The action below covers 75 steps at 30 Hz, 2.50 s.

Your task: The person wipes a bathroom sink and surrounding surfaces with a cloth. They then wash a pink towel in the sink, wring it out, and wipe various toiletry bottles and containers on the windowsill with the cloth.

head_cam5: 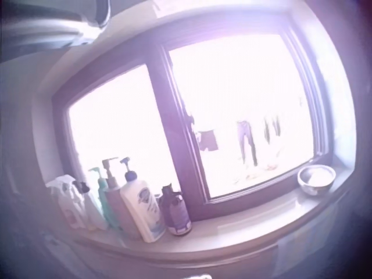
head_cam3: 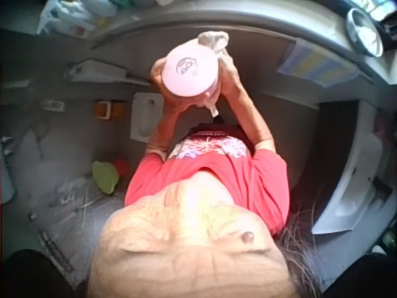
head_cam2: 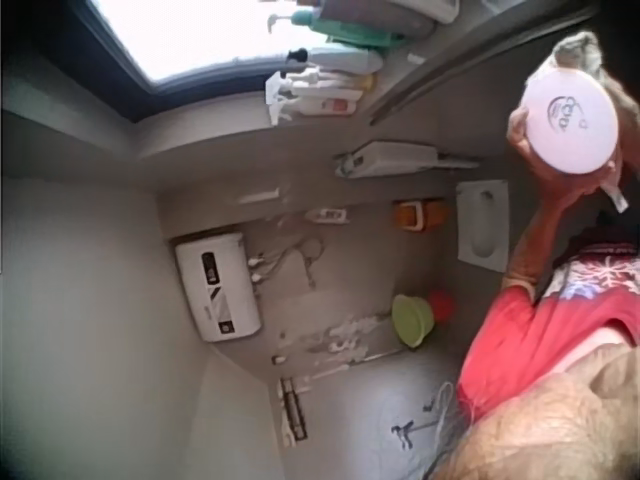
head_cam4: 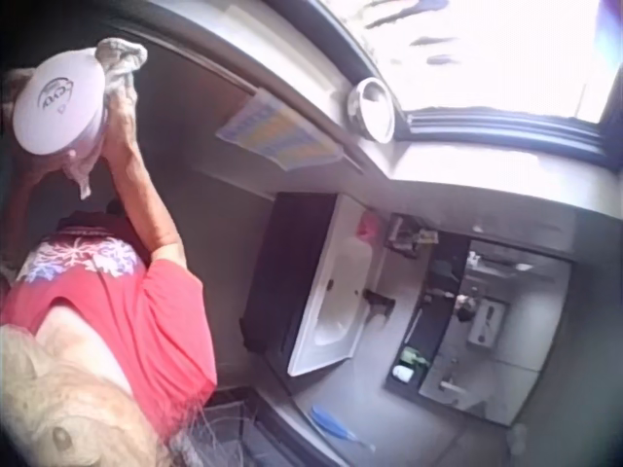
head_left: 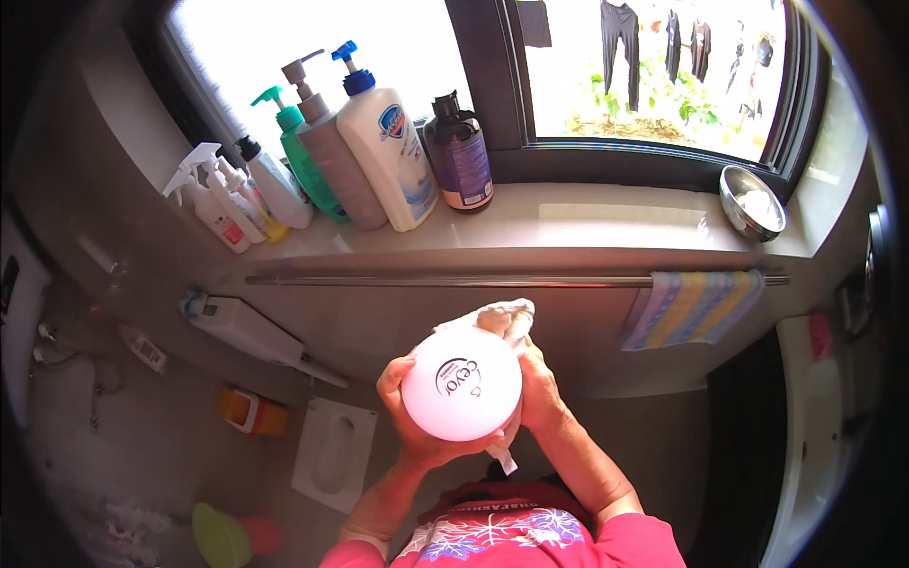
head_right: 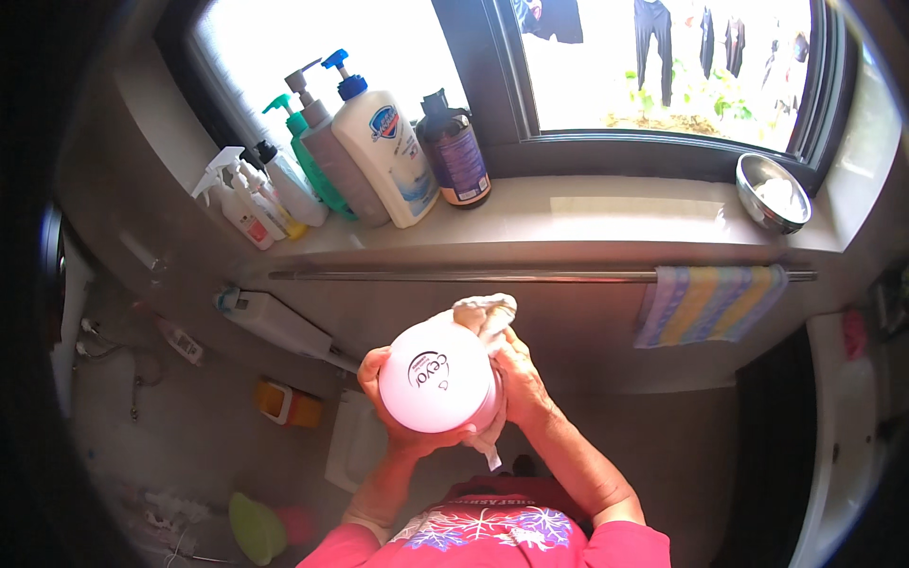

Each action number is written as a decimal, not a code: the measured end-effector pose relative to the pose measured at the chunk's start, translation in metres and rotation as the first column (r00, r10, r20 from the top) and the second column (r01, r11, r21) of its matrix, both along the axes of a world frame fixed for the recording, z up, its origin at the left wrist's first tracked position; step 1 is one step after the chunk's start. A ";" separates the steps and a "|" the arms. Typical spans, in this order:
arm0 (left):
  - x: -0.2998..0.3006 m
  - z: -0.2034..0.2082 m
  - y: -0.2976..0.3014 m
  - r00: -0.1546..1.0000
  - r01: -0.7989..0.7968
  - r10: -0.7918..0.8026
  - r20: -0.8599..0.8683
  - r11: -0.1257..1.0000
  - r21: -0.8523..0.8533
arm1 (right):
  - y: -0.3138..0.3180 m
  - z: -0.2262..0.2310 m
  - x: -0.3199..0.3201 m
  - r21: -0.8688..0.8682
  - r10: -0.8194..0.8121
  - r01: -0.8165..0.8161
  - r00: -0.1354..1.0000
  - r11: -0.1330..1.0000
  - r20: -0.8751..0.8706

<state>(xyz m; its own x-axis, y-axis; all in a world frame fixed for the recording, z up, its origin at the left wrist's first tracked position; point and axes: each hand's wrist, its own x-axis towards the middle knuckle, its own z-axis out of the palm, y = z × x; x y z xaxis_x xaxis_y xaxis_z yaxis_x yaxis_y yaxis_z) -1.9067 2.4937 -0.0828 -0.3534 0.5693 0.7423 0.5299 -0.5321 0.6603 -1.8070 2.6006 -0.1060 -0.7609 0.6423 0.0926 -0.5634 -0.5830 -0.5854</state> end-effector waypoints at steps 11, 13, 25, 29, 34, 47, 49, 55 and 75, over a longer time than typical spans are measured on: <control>-0.031 0.007 0.014 0.926 -0.296 0.261 0.273 0.950 0.095 | -0.037 -0.006 0.041 -0.075 -0.123 0.118 0.990 0.990 -0.069; -0.042 0.012 0.004 0.929 -0.299 0.267 0.258 0.949 0.096 | -0.004 0.020 0.065 0.181 -0.383 0.376 0.924 0.909 0.008; -0.060 0.014 -0.019 0.922 -0.272 0.251 0.294 0.962 0.034 | 0.222 0.059 0.087 0.747 -0.946 -0.623 -0.324 0.231 0.023; -0.056 0.013 -0.018 0.933 -0.236 0.231 0.277 0.972 -0.018 | 0.223 0.050 0.057 0.790 -0.968 -0.594 -0.252 0.152 -0.004; -0.037 0.014 -0.002 0.942 -0.074 0.071 0.327 0.997 -0.004 | 0.184 0.076 -0.001 0.746 -1.000 -0.665 -0.025 0.022 0.007; -0.014 0.043 0.066 0.949 0.100 -0.114 0.294 0.993 0.060 | 0.189 0.067 0.072 0.815 -0.839 -0.424 0.528 -0.395 -0.132; -0.011 0.047 0.083 0.953 0.118 -0.128 0.274 0.992 0.051 | 0.198 0.074 0.090 0.787 -0.916 -0.506 0.359 -0.354 -0.181; 0.022 0.069 0.144 0.925 0.229 -0.218 0.312 0.973 0.000 | 0.210 0.085 0.121 0.711 -0.932 -0.609 0.156 -0.352 -0.328; 0.140 0.057 0.321 0.962 0.242 -0.212 0.171 0.954 -0.177 | 0.165 0.105 0.261 0.761 -0.404 -0.524 0.645 0.383 0.648</control>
